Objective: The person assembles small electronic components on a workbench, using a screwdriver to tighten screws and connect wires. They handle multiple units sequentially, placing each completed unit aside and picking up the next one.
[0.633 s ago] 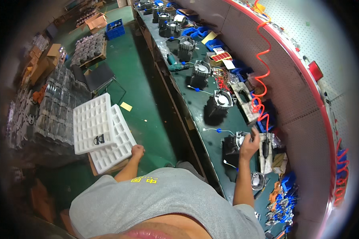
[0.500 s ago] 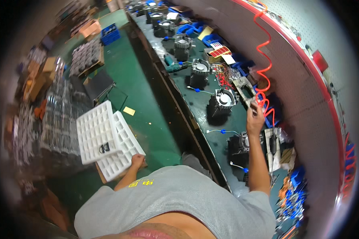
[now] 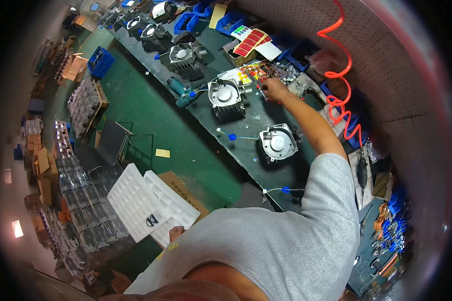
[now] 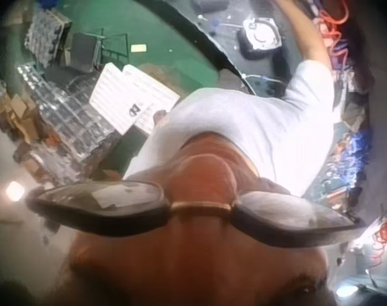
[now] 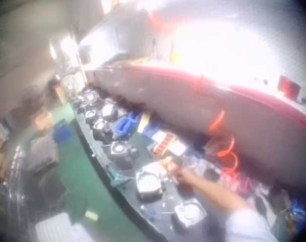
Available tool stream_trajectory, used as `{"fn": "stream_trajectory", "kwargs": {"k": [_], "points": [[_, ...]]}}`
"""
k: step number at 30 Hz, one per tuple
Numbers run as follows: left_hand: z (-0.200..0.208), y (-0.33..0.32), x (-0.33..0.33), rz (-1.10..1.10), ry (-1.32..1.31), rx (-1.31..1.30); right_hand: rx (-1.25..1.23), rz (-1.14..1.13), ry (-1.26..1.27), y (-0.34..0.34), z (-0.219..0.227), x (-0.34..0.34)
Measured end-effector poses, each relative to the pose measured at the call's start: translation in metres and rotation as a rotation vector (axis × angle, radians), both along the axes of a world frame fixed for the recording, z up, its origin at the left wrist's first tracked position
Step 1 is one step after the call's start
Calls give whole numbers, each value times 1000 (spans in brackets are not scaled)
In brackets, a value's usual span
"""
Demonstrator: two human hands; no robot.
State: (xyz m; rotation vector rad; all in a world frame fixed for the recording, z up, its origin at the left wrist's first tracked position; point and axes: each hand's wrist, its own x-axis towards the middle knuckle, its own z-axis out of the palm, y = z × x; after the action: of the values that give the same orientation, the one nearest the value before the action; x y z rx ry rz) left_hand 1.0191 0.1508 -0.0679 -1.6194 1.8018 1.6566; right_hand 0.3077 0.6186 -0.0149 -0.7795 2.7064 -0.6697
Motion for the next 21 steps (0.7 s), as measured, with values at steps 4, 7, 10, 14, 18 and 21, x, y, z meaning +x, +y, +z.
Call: {"fn": "stream_trajectory", "kwargs": {"k": [4,7,10,14,18,21], "points": [[12,11,-22,-30,-78,29,116,-37,26,-33,-46,-28],[18,15,-20,-96,-100,-12,295,-167,-71,-64,-48,-39],[23,20,-32,-58,-149,14,475,-106,-62,-74,-45,-57],[33,14,-52,-121,-175,40,402,-276,-94,-75,-57,-65],[20,8,-46,-125,-155,50,380,-310,-160,-87,-45,-58],[11,2,-42,-138,-127,75,443,-327,-129,-86,-53,-65]]}}
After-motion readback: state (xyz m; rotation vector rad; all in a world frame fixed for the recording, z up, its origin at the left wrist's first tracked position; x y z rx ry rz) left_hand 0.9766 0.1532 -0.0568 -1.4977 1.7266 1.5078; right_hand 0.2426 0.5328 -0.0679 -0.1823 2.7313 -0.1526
